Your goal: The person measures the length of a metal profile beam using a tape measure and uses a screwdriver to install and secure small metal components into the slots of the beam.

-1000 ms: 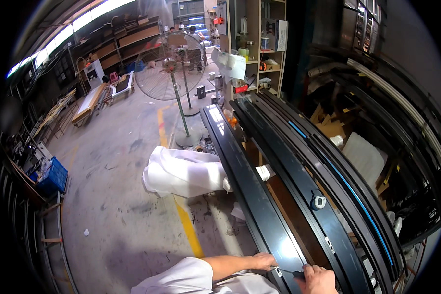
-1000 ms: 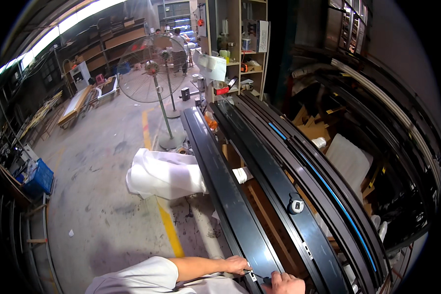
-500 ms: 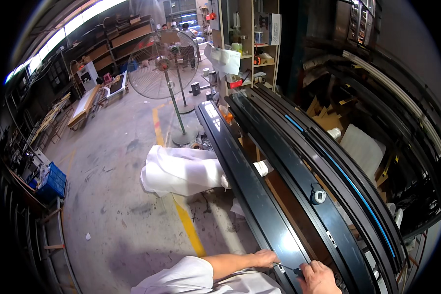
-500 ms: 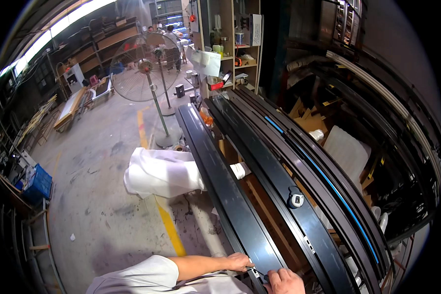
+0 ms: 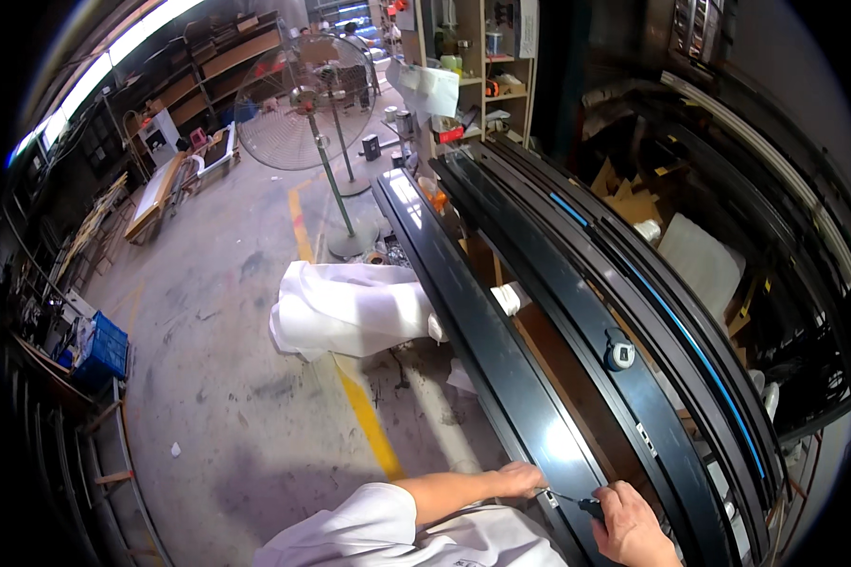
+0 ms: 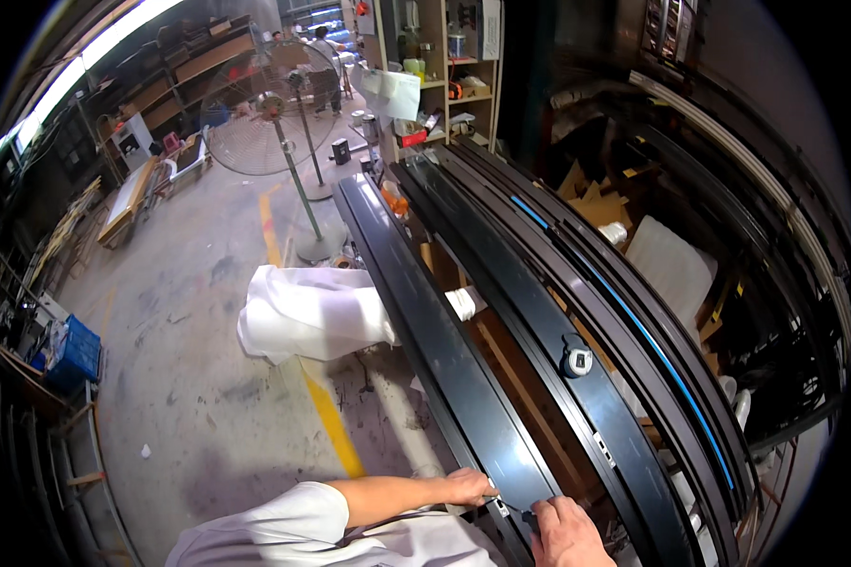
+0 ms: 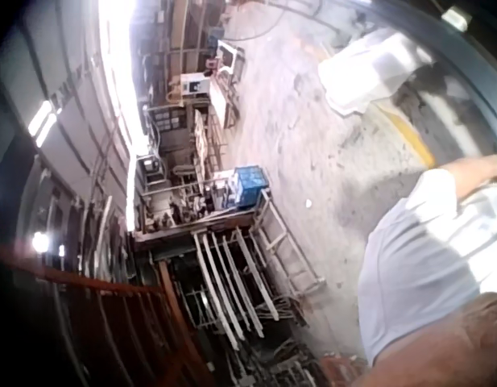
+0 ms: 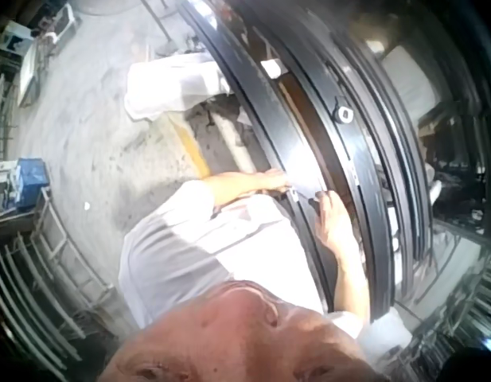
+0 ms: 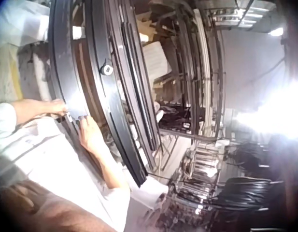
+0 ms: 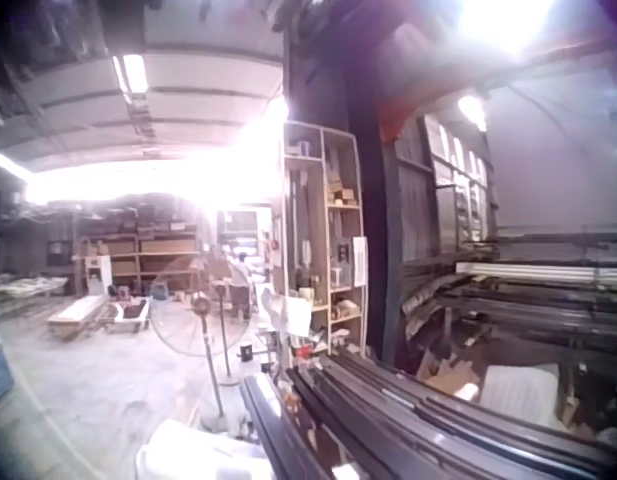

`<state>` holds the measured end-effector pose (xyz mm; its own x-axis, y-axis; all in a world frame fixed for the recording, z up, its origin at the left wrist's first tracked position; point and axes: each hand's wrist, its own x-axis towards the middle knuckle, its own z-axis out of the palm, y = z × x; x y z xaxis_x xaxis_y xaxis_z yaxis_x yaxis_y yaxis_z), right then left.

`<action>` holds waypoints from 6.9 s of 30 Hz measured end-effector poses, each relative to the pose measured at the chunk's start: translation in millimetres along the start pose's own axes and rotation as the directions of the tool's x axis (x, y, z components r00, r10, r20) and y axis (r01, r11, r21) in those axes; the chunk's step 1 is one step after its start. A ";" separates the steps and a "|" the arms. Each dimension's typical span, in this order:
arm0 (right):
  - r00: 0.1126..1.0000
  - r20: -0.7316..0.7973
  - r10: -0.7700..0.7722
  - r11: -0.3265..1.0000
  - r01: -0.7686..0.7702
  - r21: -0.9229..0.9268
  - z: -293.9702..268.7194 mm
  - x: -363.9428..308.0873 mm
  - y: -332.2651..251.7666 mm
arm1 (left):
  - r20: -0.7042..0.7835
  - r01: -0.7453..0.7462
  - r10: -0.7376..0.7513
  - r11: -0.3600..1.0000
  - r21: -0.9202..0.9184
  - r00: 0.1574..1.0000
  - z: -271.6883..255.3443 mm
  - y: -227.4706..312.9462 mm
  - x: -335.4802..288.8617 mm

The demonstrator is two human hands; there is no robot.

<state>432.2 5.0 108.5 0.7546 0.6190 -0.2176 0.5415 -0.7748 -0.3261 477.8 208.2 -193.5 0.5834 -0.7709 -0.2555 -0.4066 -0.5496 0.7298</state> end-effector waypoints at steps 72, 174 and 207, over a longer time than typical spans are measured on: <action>0.837 -0.412 0.359 0.853 -0.115 0.508 53.4 3.3 -22.9 | -0.081 -0.012 0.021 0.993 0.115 0.996 -17.0 11.1 -23.1; 0.255 0.180 0.950 -0.096 -0.311 0.946 262.3 25.0 -11.6 | 0.116 -0.633 0.623 0.770 0.083 0.773 -163.6 210.2 24.5; 0.168 -0.663 0.729 0.670 -0.371 0.643 76.4 -31.1 -79.0 | 0.828 -0.805 0.434 0.593 0.036 0.356 -73.4 79.5 133.5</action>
<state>337.6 56.8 70.7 0.7673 -0.5463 0.3359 -0.1554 -0.6666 -0.7291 574.9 85.1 -123.1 -0.5504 -0.7793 -0.2996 -0.7357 0.2831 0.6153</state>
